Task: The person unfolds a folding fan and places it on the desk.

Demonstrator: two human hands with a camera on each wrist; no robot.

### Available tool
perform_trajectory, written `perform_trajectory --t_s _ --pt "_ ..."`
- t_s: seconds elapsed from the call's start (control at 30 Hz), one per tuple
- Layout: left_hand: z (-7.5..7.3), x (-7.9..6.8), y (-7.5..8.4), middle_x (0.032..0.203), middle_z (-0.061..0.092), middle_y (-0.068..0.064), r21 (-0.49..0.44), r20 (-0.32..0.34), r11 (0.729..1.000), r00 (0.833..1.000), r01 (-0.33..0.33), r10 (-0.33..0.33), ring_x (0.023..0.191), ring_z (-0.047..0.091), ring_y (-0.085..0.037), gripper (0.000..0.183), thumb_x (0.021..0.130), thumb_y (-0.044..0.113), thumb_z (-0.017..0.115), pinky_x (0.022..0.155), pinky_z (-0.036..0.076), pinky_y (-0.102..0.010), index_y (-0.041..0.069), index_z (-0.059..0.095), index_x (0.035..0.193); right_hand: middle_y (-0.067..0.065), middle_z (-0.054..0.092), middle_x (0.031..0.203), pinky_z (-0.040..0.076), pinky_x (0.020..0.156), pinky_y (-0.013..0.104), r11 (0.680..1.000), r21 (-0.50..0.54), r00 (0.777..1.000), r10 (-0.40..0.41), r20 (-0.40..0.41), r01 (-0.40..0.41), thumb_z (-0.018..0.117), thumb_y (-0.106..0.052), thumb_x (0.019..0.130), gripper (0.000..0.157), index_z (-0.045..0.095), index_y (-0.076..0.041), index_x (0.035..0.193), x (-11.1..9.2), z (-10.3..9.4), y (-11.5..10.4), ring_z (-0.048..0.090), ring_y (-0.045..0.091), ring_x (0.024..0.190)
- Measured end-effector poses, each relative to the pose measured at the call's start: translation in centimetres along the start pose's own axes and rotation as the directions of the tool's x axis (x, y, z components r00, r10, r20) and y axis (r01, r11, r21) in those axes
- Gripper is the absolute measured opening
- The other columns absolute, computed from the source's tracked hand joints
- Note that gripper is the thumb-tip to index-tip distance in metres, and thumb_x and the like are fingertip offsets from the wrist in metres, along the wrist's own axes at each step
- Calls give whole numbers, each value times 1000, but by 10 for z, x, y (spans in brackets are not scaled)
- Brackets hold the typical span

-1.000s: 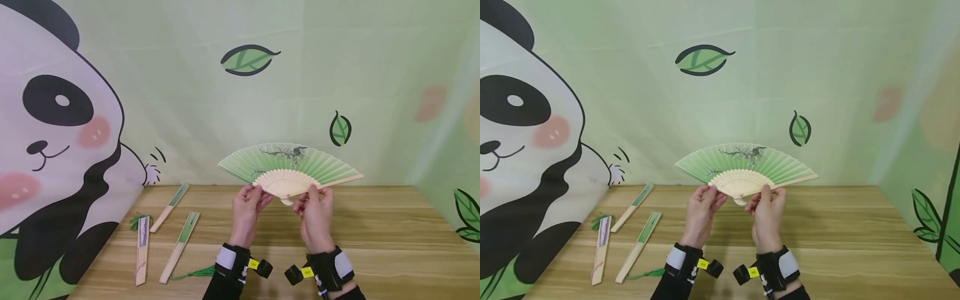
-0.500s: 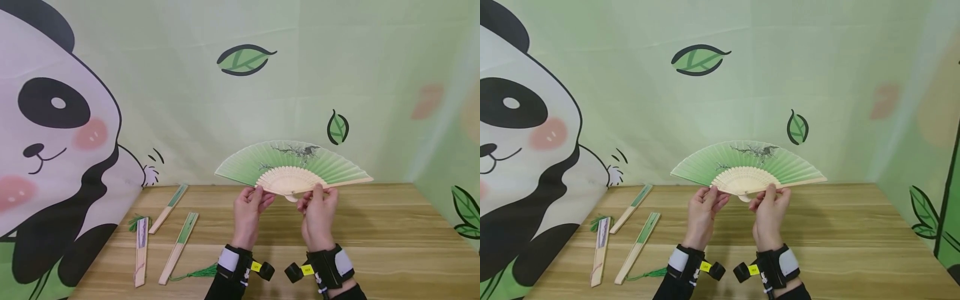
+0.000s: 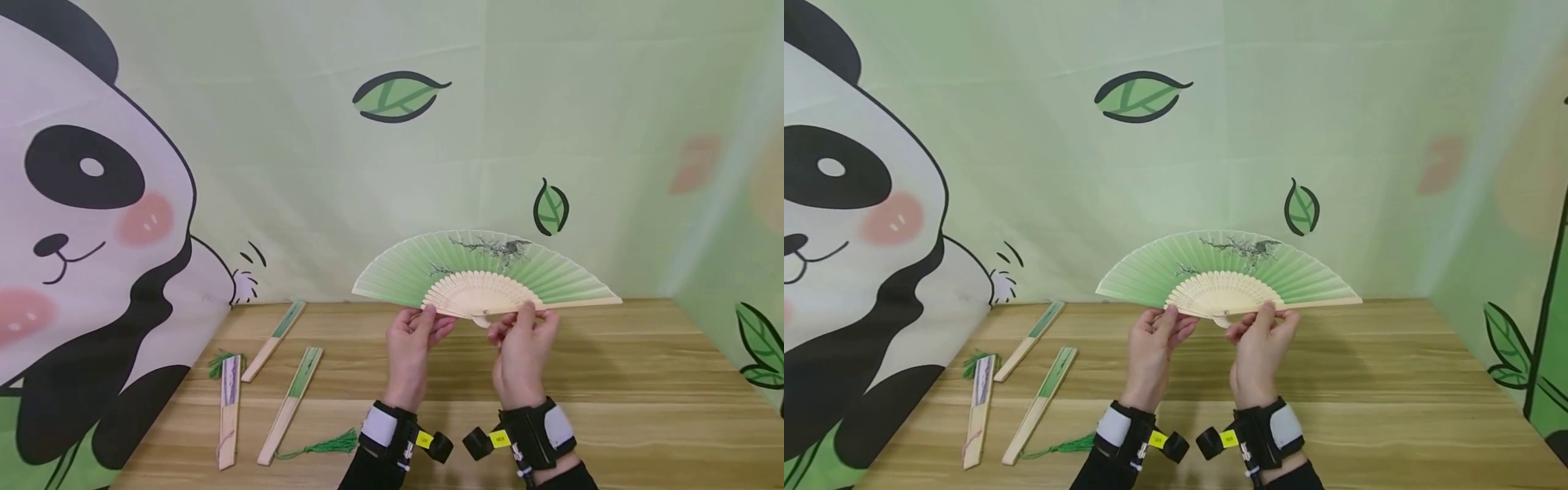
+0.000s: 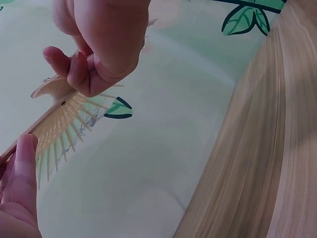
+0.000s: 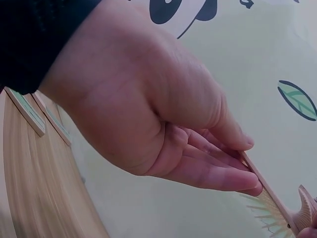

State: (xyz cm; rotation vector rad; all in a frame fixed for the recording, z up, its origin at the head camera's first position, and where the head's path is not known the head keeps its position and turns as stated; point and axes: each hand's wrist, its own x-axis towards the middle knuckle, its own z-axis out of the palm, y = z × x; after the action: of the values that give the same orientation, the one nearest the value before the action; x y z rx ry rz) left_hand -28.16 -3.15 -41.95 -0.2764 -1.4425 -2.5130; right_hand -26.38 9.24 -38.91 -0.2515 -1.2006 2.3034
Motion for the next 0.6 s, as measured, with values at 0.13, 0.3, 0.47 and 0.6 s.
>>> perform_trajectory --t_s 0.13,0.3,0.47,0.6 --pt "1 -2 -2 100 65 -24 3 2 1000 1000 11 -11 91 67 -31 26 100 16 60 83 55 -41 -6 55 113 4 41 81 43 48 19 1000 6 1000 -7 -10 7 37 -24 108 18 25 -13 102 2 -2 1 48 11 50" --pt "2 -5 -4 103 65 -24 14 12 999 999 41 -41 92 67 -30 27 100 17 60 84 55 -40 -4 55 115 3 40 82 43 48 18 1000 -12 999 12 -41 -13 36 -25 109 17 25 -14 102 6 -6 2 47 11 51" --pt "5 -7 -8 102 66 -21 7 9 999 999 53 -53 92 67 -29 25 100 14 59 84 55 -41 -5 54 116 3 39 81 41 47 17 999 8 997 33 -62 -33 35 -24 109 16 25 -13 101 10 -8 1 43 9 50" --pt "10 -8 -10 104 65 -22 -18 47 997 997 69 -68 93 67 -31 26 100 11 58 86 53 -44 -3 53 121 1 37 80 37 45 17 998 53 997 30 -74 -26 36 -22 108 17 24 -13 100 16 -10 -3 40 8 49"
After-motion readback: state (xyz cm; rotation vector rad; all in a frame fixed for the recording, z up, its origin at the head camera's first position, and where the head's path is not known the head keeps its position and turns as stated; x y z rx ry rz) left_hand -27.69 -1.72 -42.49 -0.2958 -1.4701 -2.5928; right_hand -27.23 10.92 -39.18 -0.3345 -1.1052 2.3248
